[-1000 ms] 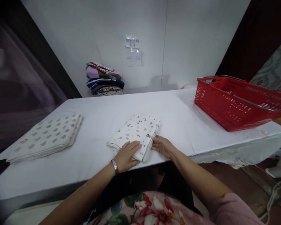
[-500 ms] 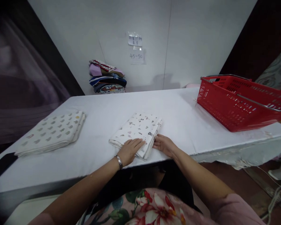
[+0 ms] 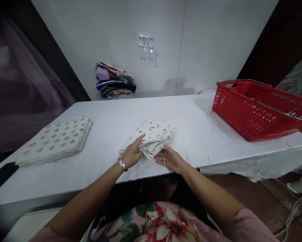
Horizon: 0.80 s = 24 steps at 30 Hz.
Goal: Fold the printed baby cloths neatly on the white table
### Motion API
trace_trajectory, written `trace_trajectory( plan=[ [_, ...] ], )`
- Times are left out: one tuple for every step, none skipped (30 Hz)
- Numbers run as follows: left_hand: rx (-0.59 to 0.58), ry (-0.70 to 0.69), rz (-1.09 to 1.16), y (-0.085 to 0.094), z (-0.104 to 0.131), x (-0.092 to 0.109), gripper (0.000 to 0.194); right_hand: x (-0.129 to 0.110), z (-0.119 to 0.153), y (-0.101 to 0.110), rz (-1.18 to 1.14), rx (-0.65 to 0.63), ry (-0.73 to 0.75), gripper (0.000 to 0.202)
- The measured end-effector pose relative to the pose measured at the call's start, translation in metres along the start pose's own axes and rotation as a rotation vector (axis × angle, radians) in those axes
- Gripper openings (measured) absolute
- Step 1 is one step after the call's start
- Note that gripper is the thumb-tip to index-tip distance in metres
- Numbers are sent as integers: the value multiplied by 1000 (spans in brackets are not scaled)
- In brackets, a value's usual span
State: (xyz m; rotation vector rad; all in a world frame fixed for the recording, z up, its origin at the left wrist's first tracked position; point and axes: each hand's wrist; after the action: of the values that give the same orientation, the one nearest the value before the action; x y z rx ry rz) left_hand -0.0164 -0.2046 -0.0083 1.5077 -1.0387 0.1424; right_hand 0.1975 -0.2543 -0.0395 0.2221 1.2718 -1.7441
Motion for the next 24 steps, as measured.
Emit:
trace_trajectory(
  plan=[
    [-12,-18,-18,-3,2,-1,72,0,-3,-1,-19,-24,23,41],
    [-36,-50,-45,-6,6,-1,71,0,-6,-2,-35,-34,56,39],
    [-75,-97,-79,-9,10,-1,69,0,-9,-3,-44,-31,88,37],
    [-128,-157,-115,-12,15,-1,67,0,-11,-2,-44,-20,112,34],
    [-186,-219,-147,-15,20,0,65,0,-13,-2,-32,-8,123,32],
    [-239,-275,-168,-16,25,1,63,1,-15,-1,-10,2,121,31],
    [-275,-317,-171,-15,29,1,61,1,-15,1,19,9,113,31],
    [-291,-342,-159,-13,33,2,57,1,-15,3,49,19,103,30],
    [-280,-346,-138,-10,35,1,52,1,-15,4,78,37,97,30],
    [-245,-330,-118,-6,35,-1,47,1,-14,6,104,65,94,29],
    [-195,-297,-106,-1,33,-5,41,1,-14,8,127,101,92,28],
    [-128,-244,-112,4,30,-11,36,1,-13,9,145,143,86,27],
    [-56,-168,-137,9,25,-18,34,1,-12,10,163,188,79,27],
    [8,-74,-176,13,18,-26,33,1,-12,10,182,229,70,28],
    [52,36,-215,17,11,-35,34,1,-13,10,206,261,63,30],
    [60,151,-246,20,4,-43,36,1,-14,10,234,283,61,32],
    [39,262,-265,21,-2,-51,39,1,-17,10,263,298,63,35],
    [3,357,-275,22,-7,-56,44,-1,-19,9,289,307,69,37],
    [-34,430,-276,21,-12,-60,48,-3,-23,8,309,315,81,38],
    [-57,482,-270,19,-14,-62,51,-8,-27,8,319,324,103,38],
    [-63,516,-260,17,-15,-61,53,-15,-31,8,326,333,132,38],
    [-54,533,-244,13,-16,-58,53,-24,-36,8,336,334,171,37],
    [-41,538,-222,9,-15,-54,54,-36,-41,10,354,325,227,38],
    [-28,531,-195,4,-13,-50,55,-48,-45,12,383,319,292,38]
  ],
)
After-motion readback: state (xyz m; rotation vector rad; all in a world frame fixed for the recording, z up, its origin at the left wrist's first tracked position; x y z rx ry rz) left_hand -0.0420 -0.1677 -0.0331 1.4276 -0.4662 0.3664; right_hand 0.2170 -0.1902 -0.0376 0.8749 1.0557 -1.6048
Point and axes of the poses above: each hand's wrist, its own z-axis away from the middle knuckle, its own y-axis out of the back of the hand, x = y × z, and after that the axes turned 2 degrees about -y, right-handed
